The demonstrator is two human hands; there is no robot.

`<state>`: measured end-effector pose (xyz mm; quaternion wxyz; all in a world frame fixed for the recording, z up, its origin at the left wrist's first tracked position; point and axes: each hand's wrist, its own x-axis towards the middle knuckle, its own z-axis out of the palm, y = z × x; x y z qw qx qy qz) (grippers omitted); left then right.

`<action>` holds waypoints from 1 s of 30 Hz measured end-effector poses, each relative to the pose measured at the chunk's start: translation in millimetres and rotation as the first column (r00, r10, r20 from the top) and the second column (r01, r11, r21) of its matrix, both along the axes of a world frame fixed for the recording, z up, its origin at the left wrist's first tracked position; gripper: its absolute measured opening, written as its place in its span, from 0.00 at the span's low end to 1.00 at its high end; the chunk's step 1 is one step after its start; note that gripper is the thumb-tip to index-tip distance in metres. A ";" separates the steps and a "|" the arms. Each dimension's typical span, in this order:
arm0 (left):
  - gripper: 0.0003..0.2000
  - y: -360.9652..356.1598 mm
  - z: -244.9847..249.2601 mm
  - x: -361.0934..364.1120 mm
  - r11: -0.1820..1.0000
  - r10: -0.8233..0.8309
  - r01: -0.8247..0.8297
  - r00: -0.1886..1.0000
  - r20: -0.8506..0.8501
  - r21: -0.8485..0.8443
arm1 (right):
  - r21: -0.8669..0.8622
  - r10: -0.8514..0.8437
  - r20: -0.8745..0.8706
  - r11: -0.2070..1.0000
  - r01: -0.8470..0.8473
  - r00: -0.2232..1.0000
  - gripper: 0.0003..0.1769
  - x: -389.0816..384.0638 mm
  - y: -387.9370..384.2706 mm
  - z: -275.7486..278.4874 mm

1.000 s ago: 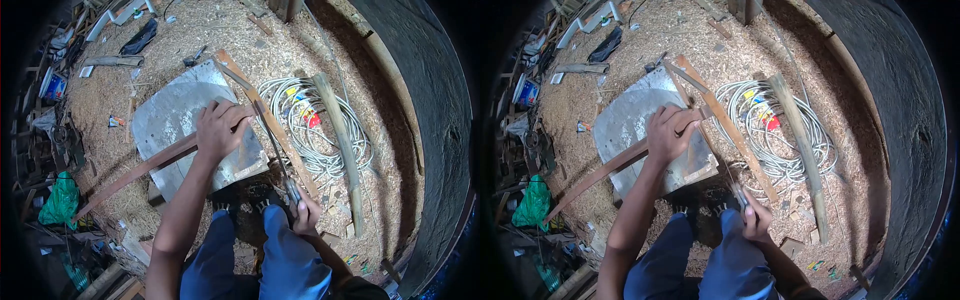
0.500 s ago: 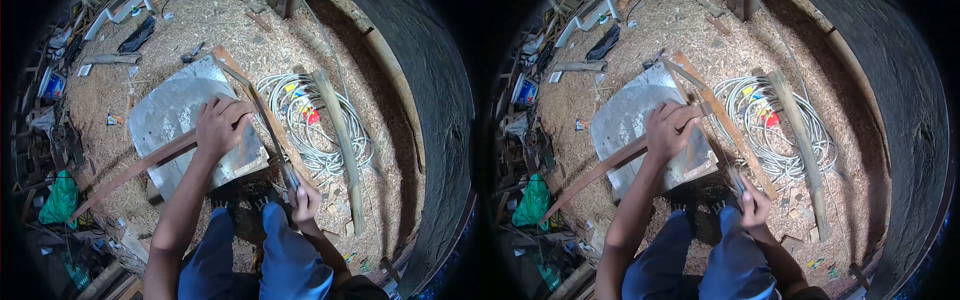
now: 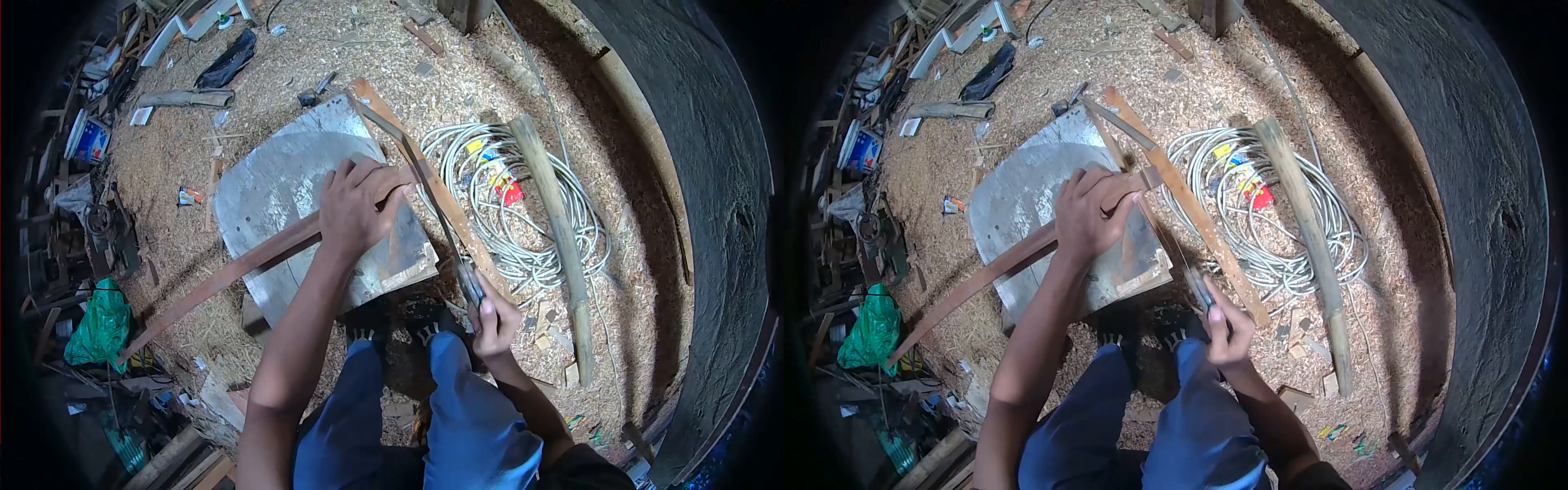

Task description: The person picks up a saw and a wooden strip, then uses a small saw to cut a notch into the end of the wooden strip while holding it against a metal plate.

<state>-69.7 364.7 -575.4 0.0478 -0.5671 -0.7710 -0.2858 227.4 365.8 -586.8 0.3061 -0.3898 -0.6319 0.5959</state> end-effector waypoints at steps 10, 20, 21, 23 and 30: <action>0.12 -0.2 -0.7 -0.1 1.000 -0.004 0.005 1.000 0.014 -0.002 | 0.053 -0.003 -0.030 0.999 0.005 1.000 0.28 -16.2 7.8 -2.6; 0.12 0.9 1.9 2.5 1.000 -0.020 0.019 0.999 0.040 0.014 | 0.006 0.012 0.027 1.000 -0.012 1.000 0.25 -2.6 4.1 6.5; 0.12 -0.1 1.1 1.1 1.000 -0.021 0.020 0.999 0.043 0.007 | 0.028 0.023 0.008 0.999 -0.023 1.000 0.25 -6.5 6.8 5.4; 0.12 -1.4 0.0 -1.5 1.000 -0.018 0.018 0.999 0.043 -0.002 | -0.033 0.043 0.021 0.999 -0.042 0.999 0.26 1.9 2.6 12.1; 0.12 1.6 4.6 2.5 0.999 -0.029 0.027 0.998 0.061 0.028 | -0.017 0.063 0.027 0.998 -0.063 0.998 0.29 4.8 0.8 11.2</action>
